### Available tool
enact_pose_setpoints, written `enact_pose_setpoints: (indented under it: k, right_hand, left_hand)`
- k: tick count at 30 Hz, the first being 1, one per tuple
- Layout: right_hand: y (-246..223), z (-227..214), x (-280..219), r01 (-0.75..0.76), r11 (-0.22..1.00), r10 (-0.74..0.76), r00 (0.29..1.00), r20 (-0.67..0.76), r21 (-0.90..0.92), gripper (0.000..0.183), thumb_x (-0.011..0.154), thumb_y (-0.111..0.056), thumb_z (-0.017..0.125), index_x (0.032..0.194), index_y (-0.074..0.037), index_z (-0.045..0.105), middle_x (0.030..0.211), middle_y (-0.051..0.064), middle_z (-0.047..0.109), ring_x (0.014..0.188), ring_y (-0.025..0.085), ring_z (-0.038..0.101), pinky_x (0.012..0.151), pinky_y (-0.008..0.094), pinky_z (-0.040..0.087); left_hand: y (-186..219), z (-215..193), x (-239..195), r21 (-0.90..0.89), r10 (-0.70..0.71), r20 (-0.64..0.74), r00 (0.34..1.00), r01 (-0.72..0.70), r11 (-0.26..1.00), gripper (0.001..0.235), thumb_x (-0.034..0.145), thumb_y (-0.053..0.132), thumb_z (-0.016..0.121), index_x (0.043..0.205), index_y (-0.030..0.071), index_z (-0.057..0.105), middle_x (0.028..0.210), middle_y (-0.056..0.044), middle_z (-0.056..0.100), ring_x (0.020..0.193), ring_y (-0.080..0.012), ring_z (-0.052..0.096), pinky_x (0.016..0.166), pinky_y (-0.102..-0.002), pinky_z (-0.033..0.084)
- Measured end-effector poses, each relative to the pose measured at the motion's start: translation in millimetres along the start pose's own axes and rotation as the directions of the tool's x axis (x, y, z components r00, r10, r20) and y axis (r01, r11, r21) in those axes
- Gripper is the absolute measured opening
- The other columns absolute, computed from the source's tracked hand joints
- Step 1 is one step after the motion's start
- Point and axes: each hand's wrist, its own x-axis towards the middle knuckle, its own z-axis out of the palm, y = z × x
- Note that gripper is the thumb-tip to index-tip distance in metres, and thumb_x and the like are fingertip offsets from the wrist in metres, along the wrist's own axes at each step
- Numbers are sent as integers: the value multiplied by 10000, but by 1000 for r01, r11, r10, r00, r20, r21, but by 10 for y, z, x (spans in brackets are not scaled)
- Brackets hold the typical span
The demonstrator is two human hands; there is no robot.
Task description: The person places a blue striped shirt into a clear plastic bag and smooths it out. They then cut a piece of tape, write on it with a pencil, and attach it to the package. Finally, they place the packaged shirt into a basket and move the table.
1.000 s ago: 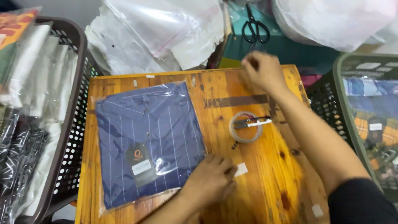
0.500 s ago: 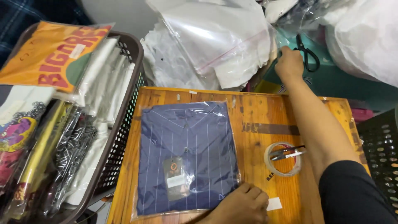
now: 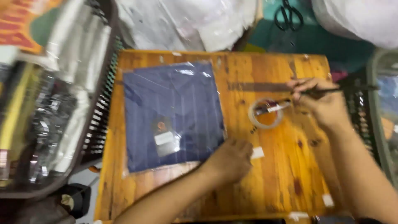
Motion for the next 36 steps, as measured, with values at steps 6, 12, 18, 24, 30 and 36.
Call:
enact_pose_setpoints:
  k: [6, 12, 18, 24, 30, 36]
  right_hand:
    - [243, 353, -737, -19, 912, -45, 989, 144, 410, 130, 636, 71, 654, 699, 46, 544, 419, 117, 524, 313, 121, 478, 323, 189, 365]
    - [248, 521, -789, -58, 926, -70, 945, 320, 373, 160, 638, 109, 650, 691, 56, 509, 570, 161, 596, 361, 114, 572, 297, 179, 446]
    - [63, 531, -763, 122, 991, -135, 922, 363, 59, 93, 635, -50, 687, 667, -17, 607, 447, 58, 456, 399, 121, 451, 367, 237, 370]
    - [-46, 546, -725, 206, 973, -230, 908, 350, 106, 80, 635, -3, 685, 649, 7, 607, 466, 78, 490, 409, 135, 488, 363, 226, 382]
    - [95, 487, -777, 88, 987, -41, 946, 323, -134, 153, 830, -99, 470, 880, -53, 607, 564, 42, 655, 405, 117, 554, 385, 204, 415]
    - [237, 426, -898, -123, 982, 69, 943, 325, 146, 429, 840, -353, 400, 1058, 12, 456, 627, 154, 587, 416, 139, 452, 395, 243, 367]
  left_hand:
    - [-8, 102, -25, -55, 23, -359, 933, -46, 997, 129, 640, 133, 528, 617, 34, 607, 682, -111, 476, 621, -285, 476, 570, -397, 359]
    - [-79, -190, -166, 73, 141, -412, 900, -122, 990, 207, 795, 86, 462, 620, 21, 551, 669, -113, 444, 607, -259, 461, 622, -355, 419]
    - [-80, -316, -141, 80, 129, -377, 917, -107, 991, 177, 803, 117, 470, 753, -9, 584, 730, -141, 487, 656, -269, 488, 656, -357, 440]
    - [-82, -234, -136, 103, 147, -353, 924, -118, 988, 136, 758, 97, 536, 730, -15, 608, 811, -162, 513, 658, -257, 493, 653, -363, 453]
    - [-38, -231, -152, 83, 122, -368, 922, -98, 992, 151, 793, 77, 514, 790, -17, 632, 863, -183, 563, 762, -291, 527, 729, -402, 453]
    - [8, -212, -205, 63, 104, -401, 910, -85, 994, 121, 740, 2, 519, 762, -34, 633, 879, -223, 579, 775, -346, 528, 788, -467, 431]
